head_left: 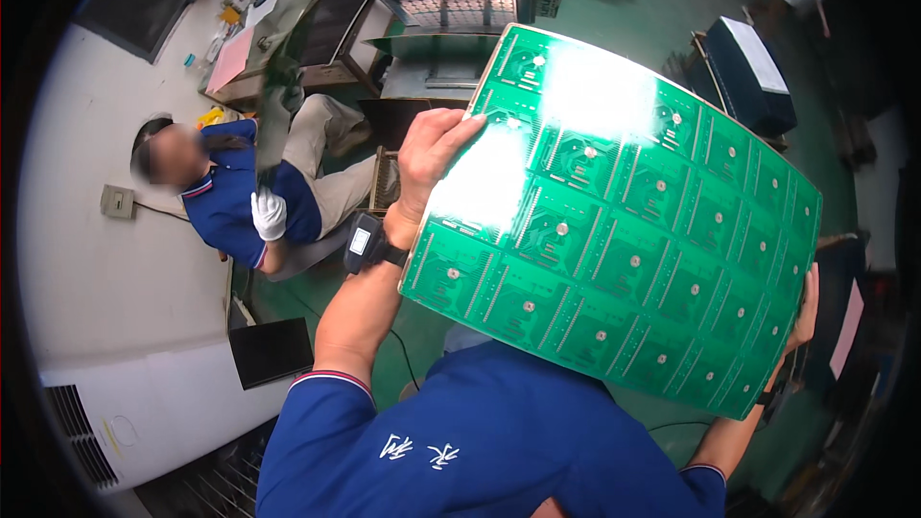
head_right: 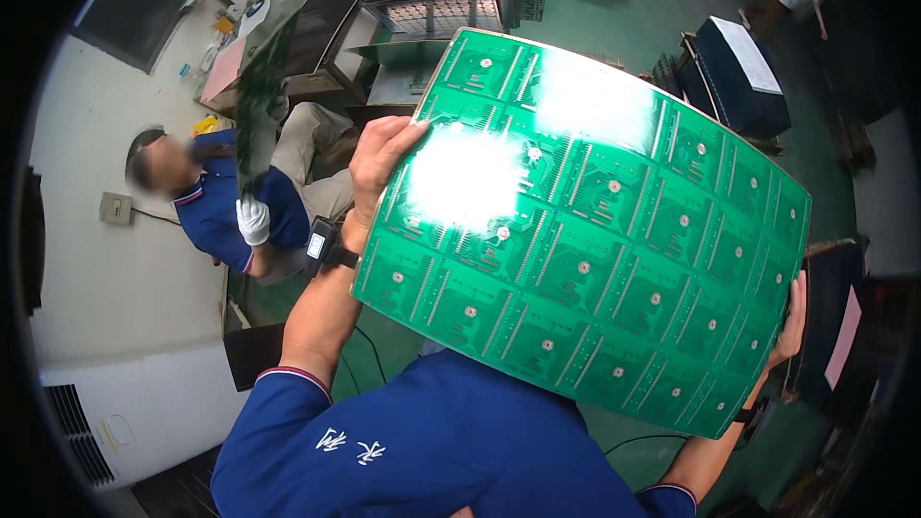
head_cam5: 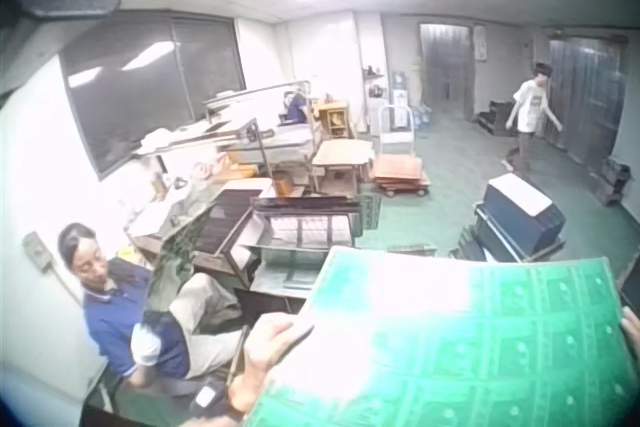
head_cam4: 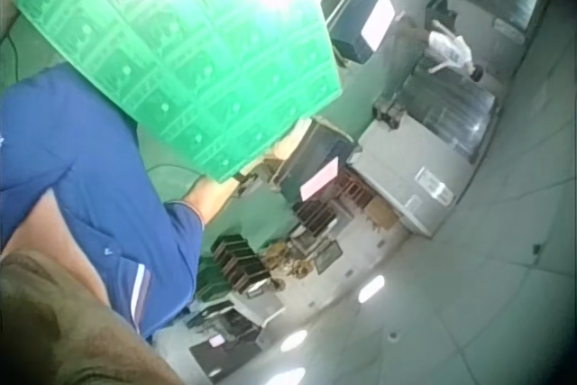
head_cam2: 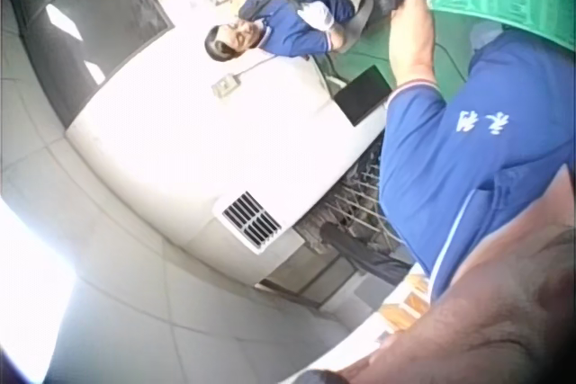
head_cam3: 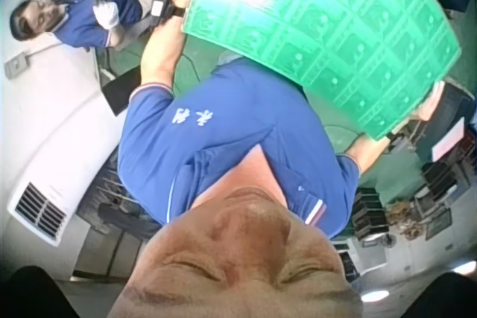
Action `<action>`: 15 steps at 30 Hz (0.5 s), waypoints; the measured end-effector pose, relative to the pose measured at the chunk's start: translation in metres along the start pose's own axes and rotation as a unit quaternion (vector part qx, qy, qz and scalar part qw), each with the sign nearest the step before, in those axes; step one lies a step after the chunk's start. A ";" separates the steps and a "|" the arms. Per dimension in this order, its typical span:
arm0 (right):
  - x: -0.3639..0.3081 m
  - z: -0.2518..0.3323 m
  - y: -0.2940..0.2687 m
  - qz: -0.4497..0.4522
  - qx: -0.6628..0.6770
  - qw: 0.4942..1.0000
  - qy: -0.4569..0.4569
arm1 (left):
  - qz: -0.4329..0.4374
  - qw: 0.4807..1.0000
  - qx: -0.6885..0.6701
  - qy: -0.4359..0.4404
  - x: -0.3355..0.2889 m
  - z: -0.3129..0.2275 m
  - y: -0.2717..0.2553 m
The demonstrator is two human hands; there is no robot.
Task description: Transferring a rack of circuit boards and inspecting individual boards with a coworker.
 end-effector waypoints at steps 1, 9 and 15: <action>0.000 0.001 0.000 -0.003 0.006 1.000 0.002 | -0.003 1.000 -0.003 0.002 0.001 -0.001 -0.001; 0.005 0.011 0.006 0.012 0.005 1.000 0.004 | -0.010 1.000 -0.006 0.011 0.007 -0.002 -0.008; 0.008 0.017 0.005 0.034 -0.013 0.999 -0.003 | 0.010 1.000 -0.015 0.001 0.013 -0.004 -0.010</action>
Point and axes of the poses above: each hand's wrist, its own x-axis towards the middle knuckle, its own y-axis out of the palm, z = x × y, the point moved 10 cm from there along x, towards the middle knuckle, and after that the axes turned 7 degrees about -y, right-handed, at the moved point
